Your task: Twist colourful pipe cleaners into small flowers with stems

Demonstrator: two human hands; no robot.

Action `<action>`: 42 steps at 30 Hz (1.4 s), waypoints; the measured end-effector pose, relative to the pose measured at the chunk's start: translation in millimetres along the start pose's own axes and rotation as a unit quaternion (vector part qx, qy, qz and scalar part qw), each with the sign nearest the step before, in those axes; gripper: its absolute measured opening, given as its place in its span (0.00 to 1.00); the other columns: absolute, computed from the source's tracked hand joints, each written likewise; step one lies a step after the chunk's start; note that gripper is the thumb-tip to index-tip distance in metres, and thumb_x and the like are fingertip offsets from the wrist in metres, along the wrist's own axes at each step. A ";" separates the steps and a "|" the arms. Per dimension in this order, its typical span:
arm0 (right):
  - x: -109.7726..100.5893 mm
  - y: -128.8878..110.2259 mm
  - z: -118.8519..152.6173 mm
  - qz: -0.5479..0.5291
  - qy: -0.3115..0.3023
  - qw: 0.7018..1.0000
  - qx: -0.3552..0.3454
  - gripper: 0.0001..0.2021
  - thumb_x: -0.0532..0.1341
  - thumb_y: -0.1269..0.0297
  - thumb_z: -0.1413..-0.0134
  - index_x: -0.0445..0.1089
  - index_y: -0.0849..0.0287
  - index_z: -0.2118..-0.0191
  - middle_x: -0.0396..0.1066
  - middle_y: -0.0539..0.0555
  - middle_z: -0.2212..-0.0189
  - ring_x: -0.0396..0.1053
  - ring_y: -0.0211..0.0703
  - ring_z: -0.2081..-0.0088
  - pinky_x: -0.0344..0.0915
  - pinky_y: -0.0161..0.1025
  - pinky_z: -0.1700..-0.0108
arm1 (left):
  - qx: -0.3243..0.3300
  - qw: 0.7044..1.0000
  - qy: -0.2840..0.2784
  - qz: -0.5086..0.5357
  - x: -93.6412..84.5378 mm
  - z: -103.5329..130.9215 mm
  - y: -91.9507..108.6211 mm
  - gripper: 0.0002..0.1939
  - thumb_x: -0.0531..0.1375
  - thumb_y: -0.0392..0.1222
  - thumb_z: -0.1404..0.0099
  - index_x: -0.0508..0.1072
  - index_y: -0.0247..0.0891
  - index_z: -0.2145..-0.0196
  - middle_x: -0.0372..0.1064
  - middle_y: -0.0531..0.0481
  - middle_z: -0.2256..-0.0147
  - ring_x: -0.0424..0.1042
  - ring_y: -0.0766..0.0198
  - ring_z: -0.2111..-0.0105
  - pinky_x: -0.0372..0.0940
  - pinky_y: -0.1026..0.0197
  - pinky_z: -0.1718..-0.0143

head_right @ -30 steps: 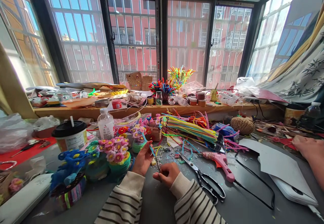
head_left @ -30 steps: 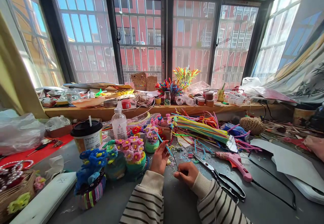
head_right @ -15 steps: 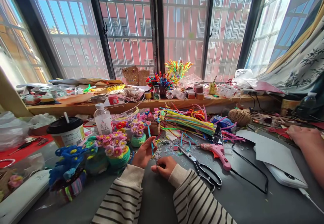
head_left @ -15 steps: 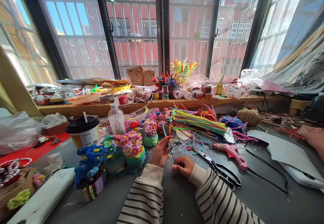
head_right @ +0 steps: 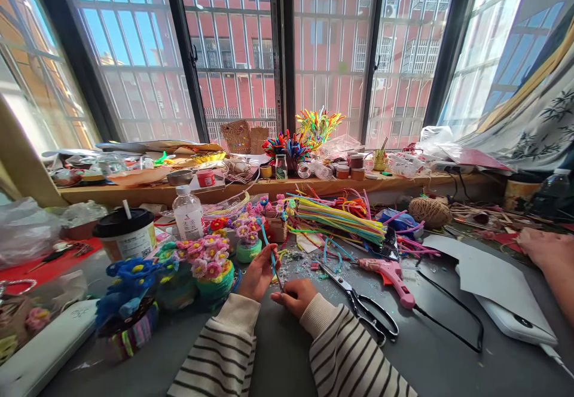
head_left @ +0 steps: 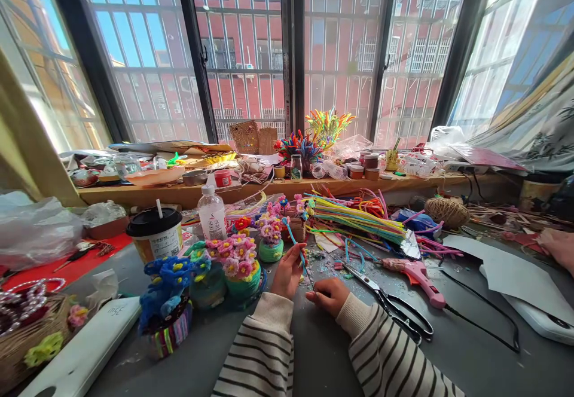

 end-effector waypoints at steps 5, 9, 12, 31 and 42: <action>-1.3 -0.1 1.5 -0.019 0.000 1.000 0.020 0.24 0.49 0.45 0.59 0.51 0.60 0.90 0.48 0.45 0.91 0.45 0.29 0.86 0.42 0.30 0.84 | 0.000 1.000 0.006 0.007 -2.5 -0.7 -0.1 0.07 0.60 0.40 0.54 0.72 0.35 0.75 0.63 0.54 0.79 0.61 0.75 0.78 0.57 0.70 0.76; -3.8 -3.8 1.3 -0.002 0.009 1.000 0.002 0.25 0.50 0.45 0.60 0.48 0.60 0.90 0.44 0.44 0.91 0.42 0.29 0.85 0.40 0.30 0.83 | -0.018 1.000 0.021 0.005 -0.1 3.7 -0.4 0.03 0.59 0.36 0.54 0.72 0.37 0.77 0.64 0.55 0.77 0.62 0.74 0.78 0.58 0.70 0.75; -5.2 -4.3 0.7 0.014 0.020 1.000 -0.013 0.25 0.51 0.46 0.59 0.47 0.61 0.91 0.42 0.44 0.90 0.41 0.29 0.85 0.40 0.30 0.83 | -0.021 0.999 0.041 0.005 0.0 6.4 1.2 0.02 0.59 0.36 0.53 0.71 0.37 0.77 0.65 0.55 0.77 0.62 0.74 0.78 0.59 0.69 0.75; -22.7 11.8 2.8 -0.092 0.077 0.991 0.060 0.25 0.51 0.43 0.62 0.61 0.62 0.89 0.51 0.46 0.91 0.47 0.30 0.85 0.46 0.31 0.81 | -0.031 0.999 -0.011 -0.026 8.8 8.6 -2.7 0.06 0.59 0.40 0.53 0.71 0.33 0.77 0.63 0.53 0.78 0.61 0.74 0.78 0.57 0.70 0.76; -27.5 25.2 -4.1 -0.172 0.119 0.974 0.087 0.20 0.55 0.47 0.63 0.65 0.63 0.80 0.50 0.45 0.87 0.45 0.30 0.82 0.46 0.31 0.80 | -0.036 0.989 -0.038 -0.137 11.7 9.3 -11.9 0.06 0.59 0.40 0.54 0.74 0.38 0.75 0.63 0.53 0.80 0.59 0.73 0.79 0.55 0.71 0.78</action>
Point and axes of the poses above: each hand's wrist, its own z-axis away from the middle knuckle, its own x-axis out of the palm, y = z × x, the point moved 10 cm from there along -z, towards the middle knuckle
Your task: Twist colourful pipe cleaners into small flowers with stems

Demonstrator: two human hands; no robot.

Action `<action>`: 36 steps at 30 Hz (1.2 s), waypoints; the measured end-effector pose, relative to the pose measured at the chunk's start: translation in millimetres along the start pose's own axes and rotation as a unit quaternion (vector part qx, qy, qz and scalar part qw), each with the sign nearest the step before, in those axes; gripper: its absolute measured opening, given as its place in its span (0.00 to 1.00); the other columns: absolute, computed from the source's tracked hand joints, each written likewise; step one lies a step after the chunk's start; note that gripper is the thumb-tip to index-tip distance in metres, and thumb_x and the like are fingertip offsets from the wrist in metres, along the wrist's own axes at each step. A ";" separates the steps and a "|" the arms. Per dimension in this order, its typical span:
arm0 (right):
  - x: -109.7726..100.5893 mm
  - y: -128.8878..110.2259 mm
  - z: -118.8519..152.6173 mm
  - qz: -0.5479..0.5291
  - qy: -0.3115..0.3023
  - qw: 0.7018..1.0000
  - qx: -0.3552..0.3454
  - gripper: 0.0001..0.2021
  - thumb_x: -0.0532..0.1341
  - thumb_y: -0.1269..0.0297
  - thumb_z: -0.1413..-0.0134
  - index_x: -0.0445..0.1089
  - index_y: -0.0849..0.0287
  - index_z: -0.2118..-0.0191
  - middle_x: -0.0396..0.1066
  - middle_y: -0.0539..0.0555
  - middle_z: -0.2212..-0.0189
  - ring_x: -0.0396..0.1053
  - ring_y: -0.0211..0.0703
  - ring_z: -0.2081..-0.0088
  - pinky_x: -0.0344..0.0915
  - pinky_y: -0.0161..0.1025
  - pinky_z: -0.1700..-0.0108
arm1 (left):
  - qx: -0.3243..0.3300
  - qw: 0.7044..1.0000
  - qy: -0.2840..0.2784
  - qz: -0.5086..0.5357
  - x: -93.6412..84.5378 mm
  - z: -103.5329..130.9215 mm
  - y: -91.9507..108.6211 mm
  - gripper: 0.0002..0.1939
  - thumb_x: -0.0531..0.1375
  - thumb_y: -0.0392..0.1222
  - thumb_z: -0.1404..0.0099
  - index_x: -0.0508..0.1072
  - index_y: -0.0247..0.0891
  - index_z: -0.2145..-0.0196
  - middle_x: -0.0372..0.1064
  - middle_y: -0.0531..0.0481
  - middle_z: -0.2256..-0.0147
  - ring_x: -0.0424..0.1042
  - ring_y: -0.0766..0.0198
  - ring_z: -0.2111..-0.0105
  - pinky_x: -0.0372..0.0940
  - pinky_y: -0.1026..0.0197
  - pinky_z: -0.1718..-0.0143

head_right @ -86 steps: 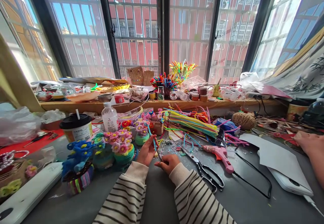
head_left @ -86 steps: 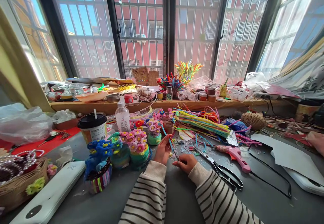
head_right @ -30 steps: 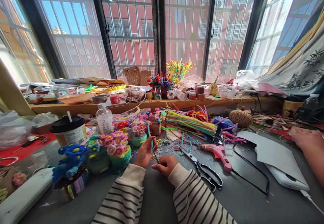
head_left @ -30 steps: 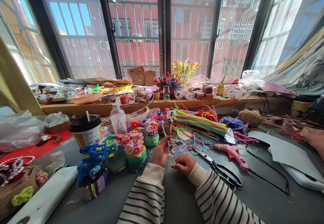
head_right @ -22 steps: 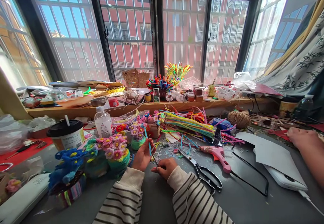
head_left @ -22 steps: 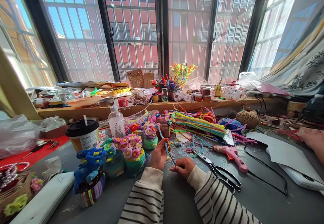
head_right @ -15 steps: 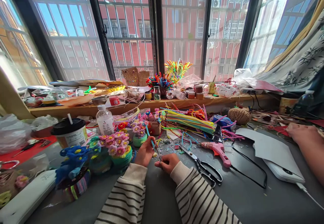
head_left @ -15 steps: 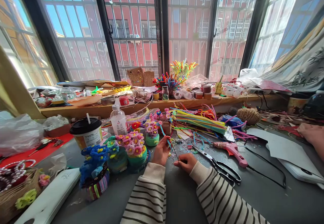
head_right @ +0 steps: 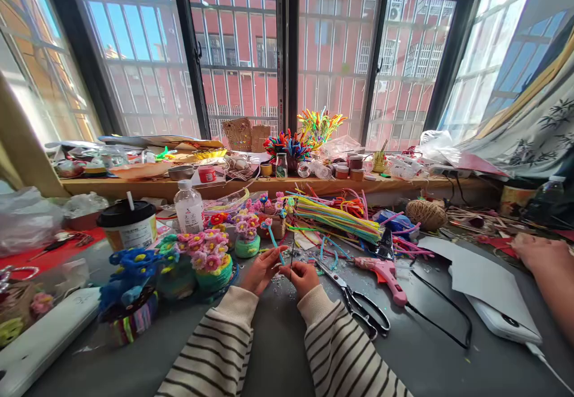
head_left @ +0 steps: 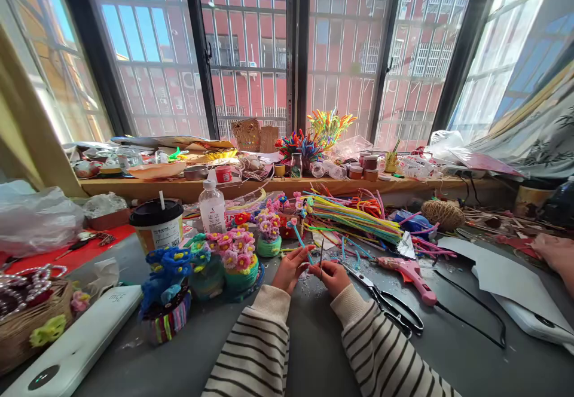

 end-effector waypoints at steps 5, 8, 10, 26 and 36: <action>6.0 8.1 -0.2 -0.005 -0.002 1.000 0.013 0.21 0.55 0.46 0.64 0.65 0.63 0.82 0.49 0.45 0.88 0.45 0.30 0.83 0.44 0.31 0.81 | 0.022 0.997 0.061 -0.029 -13.4 -0.7 4.7 0.04 0.60 0.37 0.55 0.74 0.38 0.77 0.65 0.51 0.78 0.61 0.72 0.78 0.56 0.71 0.77; 5.6 7.4 -1.5 -0.008 0.003 1.000 0.016 0.21 0.56 0.46 0.66 0.64 0.63 0.83 0.49 0.45 0.89 0.45 0.29 0.83 0.45 0.31 0.81 | 0.019 0.997 0.046 -0.057 -10.7 -1.2 2.7 0.04 0.59 0.35 0.55 0.74 0.39 0.77 0.66 0.51 0.78 0.62 0.70 0.78 0.55 0.70 0.77; -1.4 1.4 -1.5 -0.012 0.028 1.000 0.003 0.21 0.55 0.45 0.66 0.64 0.63 0.83 0.50 0.46 0.88 0.46 0.30 0.82 0.46 0.31 0.81 | 0.026 0.997 0.033 -0.059 -7.5 -0.5 3.2 0.04 0.59 0.35 0.55 0.74 0.39 0.77 0.66 0.51 0.78 0.62 0.71 0.78 0.55 0.70 0.77; 1.7 9.4 -1.8 0.011 -0.017 1.000 0.018 0.21 0.55 0.47 0.64 0.69 0.64 0.81 0.61 0.49 0.85 0.55 0.33 0.80 0.52 0.31 0.77 | 0.053 0.986 0.152 0.031 -31.2 3.4 16.9 0.08 0.63 0.39 0.60 0.73 0.38 0.77 0.66 0.55 0.77 0.62 0.74 0.78 0.57 0.71 0.73; -5.7 8.9 -0.5 0.001 0.013 0.999 0.029 0.17 0.56 0.51 0.63 0.68 0.63 0.80 0.51 0.45 0.88 0.46 0.30 0.83 0.47 0.31 0.80 | 0.000 0.996 0.069 -0.051 -9.4 2.1 2.9 0.05 0.62 0.37 0.59 0.73 0.38 0.79 0.66 0.53 0.78 0.62 0.73 0.79 0.57 0.71 0.76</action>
Point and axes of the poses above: each hand's wrist, its own z-axis away from the middle knuckle, its own x-axis out of the palm, y = z × x, the point moved 10 cm from there along -z, towards the middle knuckle
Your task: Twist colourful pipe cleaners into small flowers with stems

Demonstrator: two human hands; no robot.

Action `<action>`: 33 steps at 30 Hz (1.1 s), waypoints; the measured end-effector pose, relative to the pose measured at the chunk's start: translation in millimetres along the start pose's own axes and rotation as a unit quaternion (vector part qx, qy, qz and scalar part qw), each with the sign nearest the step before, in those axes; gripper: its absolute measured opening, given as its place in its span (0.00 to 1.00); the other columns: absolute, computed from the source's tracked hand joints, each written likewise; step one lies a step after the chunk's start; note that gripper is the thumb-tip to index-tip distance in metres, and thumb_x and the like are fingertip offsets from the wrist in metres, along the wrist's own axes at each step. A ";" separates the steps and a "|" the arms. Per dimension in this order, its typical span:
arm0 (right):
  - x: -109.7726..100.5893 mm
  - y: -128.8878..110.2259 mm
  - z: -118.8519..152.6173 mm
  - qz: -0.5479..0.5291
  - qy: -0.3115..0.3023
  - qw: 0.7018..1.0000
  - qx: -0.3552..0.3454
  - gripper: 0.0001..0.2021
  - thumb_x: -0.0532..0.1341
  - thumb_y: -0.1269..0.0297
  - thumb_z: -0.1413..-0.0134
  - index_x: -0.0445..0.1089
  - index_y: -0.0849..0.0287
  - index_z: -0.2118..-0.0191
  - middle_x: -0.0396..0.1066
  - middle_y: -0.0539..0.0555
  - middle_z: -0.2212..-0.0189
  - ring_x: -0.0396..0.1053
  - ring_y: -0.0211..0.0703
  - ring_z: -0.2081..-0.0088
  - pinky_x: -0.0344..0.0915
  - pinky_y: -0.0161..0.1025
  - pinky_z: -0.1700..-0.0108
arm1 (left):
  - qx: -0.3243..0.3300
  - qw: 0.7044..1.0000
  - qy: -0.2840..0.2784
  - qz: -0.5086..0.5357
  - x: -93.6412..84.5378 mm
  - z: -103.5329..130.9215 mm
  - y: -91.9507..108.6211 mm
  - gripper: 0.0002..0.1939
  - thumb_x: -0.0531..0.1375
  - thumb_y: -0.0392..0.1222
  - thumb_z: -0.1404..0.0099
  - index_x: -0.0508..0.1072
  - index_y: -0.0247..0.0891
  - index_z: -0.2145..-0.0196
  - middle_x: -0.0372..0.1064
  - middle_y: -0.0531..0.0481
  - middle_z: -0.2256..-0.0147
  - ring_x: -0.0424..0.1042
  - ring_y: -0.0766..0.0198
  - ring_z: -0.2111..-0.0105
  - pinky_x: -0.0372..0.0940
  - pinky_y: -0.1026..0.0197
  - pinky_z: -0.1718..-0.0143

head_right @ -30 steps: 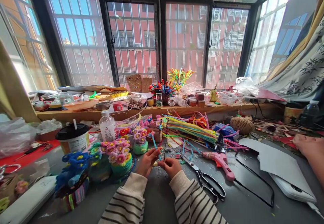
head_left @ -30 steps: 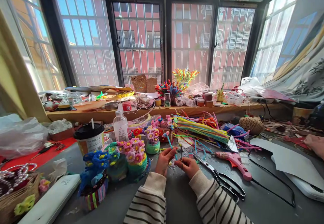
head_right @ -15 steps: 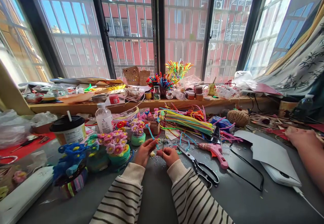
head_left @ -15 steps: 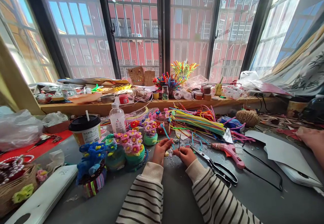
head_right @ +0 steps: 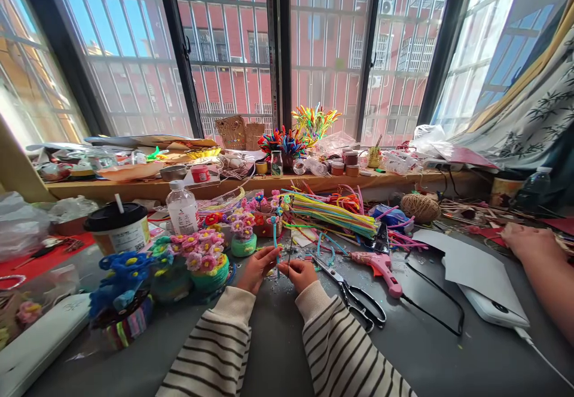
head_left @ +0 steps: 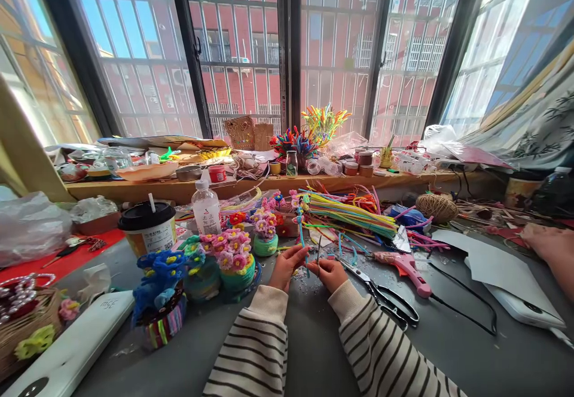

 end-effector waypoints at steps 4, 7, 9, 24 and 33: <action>4.0 0.0 -0.6 0.000 -0.017 1.000 -0.010 0.18 0.56 0.50 0.63 0.68 0.64 0.80 0.53 0.46 0.88 0.48 0.31 0.82 0.48 0.31 0.79 | -0.004 0.999 -0.022 -0.025 1.0 -2.8 -5.2 0.04 0.62 0.37 0.58 0.73 0.38 0.79 0.67 0.52 0.76 0.62 0.73 0.78 0.57 0.72 0.76; 2.0 2.4 -1.8 -0.009 -0.001 1.000 -0.015 0.20 0.55 0.49 0.62 0.69 0.64 0.79 0.58 0.48 0.86 0.51 0.32 0.81 0.51 0.32 0.78 | -0.005 1.000 -0.006 -0.001 -4.3 -4.5 -4.7 0.06 0.61 0.38 0.57 0.73 0.39 0.76 0.67 0.51 0.76 0.63 0.72 0.78 0.58 0.70 0.75; 2.5 3.0 -2.2 -0.015 0.002 1.000 -0.020 0.20 0.55 0.48 0.62 0.69 0.65 0.79 0.60 0.49 0.85 0.53 0.32 0.81 0.52 0.32 0.77 | -0.004 1.000 0.005 0.004 -6.1 -4.1 -2.8 0.06 0.61 0.38 0.57 0.73 0.39 0.77 0.66 0.52 0.77 0.63 0.71 0.78 0.58 0.70 0.74; 13.4 4.8 0.9 -0.016 -0.047 0.999 0.011 0.20 0.57 0.48 0.66 0.69 0.64 0.79 0.62 0.49 0.85 0.56 0.33 0.80 0.53 0.32 0.76 | 0.029 0.998 0.053 0.022 -12.1 0.3 9.1 0.09 0.63 0.39 0.61 0.71 0.36 0.78 0.64 0.56 0.79 0.61 0.75 0.80 0.57 0.71 0.75; 14.7 8.4 -0.8 -0.015 -0.051 0.999 0.006 0.20 0.56 0.47 0.65 0.68 0.64 0.79 0.62 0.49 0.85 0.56 0.34 0.80 0.53 0.32 0.76 | 0.033 0.999 0.034 0.015 -10.0 -2.0 5.9 0.09 0.64 0.38 0.63 0.71 0.36 0.78 0.64 0.55 0.79 0.61 0.75 0.80 0.57 0.71 0.74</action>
Point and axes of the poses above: each hand's wrist, its own z-axis away from the middle knuckle, its own x-axis out of the palm, y = z × x, the point moved 10 cm from there along -z, towards the middle knuckle
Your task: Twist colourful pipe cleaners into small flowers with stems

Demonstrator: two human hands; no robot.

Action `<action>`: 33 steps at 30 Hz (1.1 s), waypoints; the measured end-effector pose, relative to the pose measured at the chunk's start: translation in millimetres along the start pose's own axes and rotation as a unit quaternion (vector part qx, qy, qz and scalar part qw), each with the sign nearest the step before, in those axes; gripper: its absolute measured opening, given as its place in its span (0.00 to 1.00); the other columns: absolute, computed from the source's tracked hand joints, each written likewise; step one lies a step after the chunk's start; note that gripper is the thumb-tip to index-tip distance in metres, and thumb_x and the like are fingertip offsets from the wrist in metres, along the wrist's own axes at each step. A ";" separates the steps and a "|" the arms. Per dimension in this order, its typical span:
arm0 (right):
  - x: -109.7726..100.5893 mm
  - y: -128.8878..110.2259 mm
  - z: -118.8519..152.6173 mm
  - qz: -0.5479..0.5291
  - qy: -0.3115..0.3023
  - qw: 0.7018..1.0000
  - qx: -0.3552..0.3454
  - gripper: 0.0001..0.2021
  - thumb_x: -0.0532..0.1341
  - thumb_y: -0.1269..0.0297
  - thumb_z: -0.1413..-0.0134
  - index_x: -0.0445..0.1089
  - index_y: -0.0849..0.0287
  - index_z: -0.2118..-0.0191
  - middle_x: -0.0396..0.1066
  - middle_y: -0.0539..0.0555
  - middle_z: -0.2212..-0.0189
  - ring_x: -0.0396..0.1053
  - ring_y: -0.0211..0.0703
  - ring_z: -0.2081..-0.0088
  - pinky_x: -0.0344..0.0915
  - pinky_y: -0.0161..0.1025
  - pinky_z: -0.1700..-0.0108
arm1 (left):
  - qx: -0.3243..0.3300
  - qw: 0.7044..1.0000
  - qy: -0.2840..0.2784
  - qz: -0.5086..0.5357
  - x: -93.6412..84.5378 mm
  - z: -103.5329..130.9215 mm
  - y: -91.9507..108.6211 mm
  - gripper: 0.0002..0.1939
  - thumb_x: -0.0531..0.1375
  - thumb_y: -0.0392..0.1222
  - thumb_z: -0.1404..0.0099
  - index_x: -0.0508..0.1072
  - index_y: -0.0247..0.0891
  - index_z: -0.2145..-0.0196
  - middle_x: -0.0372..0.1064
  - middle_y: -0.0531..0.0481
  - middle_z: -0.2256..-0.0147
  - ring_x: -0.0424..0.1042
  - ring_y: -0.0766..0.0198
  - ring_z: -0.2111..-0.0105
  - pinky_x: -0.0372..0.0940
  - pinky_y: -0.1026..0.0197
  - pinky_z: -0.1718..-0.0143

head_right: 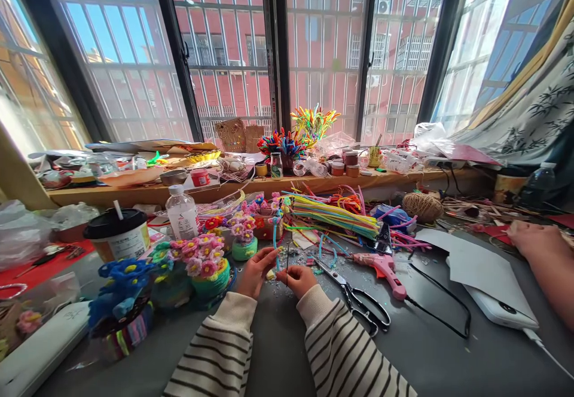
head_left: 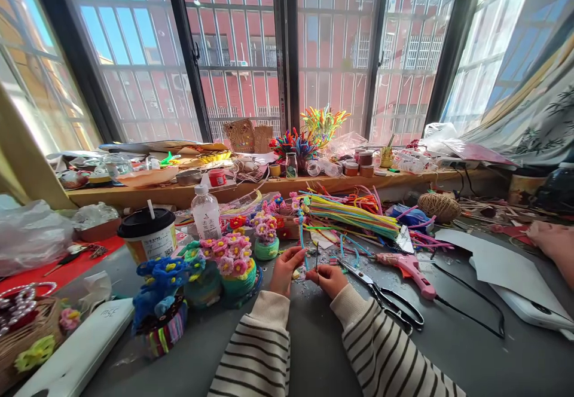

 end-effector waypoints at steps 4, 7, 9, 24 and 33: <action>3.1 -2.9 1.9 -0.002 -0.010 1.000 0.013 0.20 0.57 0.47 0.67 0.66 0.63 0.82 0.63 0.49 0.84 0.56 0.33 0.80 0.53 0.32 0.76 | 0.020 0.995 0.061 0.070 -12.7 1.4 8.5 0.11 0.64 0.38 0.64 0.71 0.36 0.78 0.64 0.56 0.78 0.61 0.76 0.79 0.57 0.72 0.74; 3.0 -7.4 4.1 0.011 -0.012 1.000 0.016 0.21 0.57 0.46 0.68 0.66 0.63 0.83 0.61 0.48 0.86 0.54 0.32 0.81 0.52 0.31 0.77 | 0.023 0.991 0.080 0.106 -15.8 3.1 11.9 0.13 0.65 0.38 0.66 0.71 0.35 0.77 0.64 0.55 0.78 0.61 0.77 0.80 0.57 0.72 0.76; 0.3 -9.9 5.2 0.026 -0.003 1.000 0.013 0.21 0.56 0.45 0.67 0.66 0.63 0.84 0.56 0.46 0.89 0.52 0.31 0.83 0.50 0.31 0.79 | 0.018 0.991 0.073 0.107 -13.9 3.5 11.8 0.13 0.65 0.38 0.65 0.71 0.35 0.76 0.63 0.55 0.79 0.61 0.77 0.80 0.56 0.72 0.77; 30.3 -29.8 21.7 0.195 -0.141 0.968 -0.070 0.35 0.40 0.34 0.64 0.64 0.64 0.84 0.56 0.49 0.87 0.52 0.31 0.83 0.46 0.30 0.81 | 0.003 0.991 -0.008 0.131 1.2 0.0 6.6 0.10 0.64 0.37 0.62 0.72 0.35 0.77 0.67 0.53 0.75 0.62 0.76 0.78 0.58 0.74 0.78; 31.0 -33.9 23.1 0.165 -0.128 0.973 -0.095 0.31 0.43 0.36 0.63 0.61 0.62 0.86 0.57 0.49 0.88 0.51 0.31 0.84 0.46 0.31 0.82 | -0.010 0.993 -0.045 0.112 10.3 2.6 2.6 0.09 0.63 0.36 0.60 0.71 0.35 0.76 0.66 0.54 0.75 0.61 0.76 0.79 0.57 0.72 0.78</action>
Point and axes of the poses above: each hand's wrist, its own z-axis away from the middle knuckle, its own x-axis out of the palm, y = z × x, the point moved 10 cm from there along -z, towards the middle knuckle
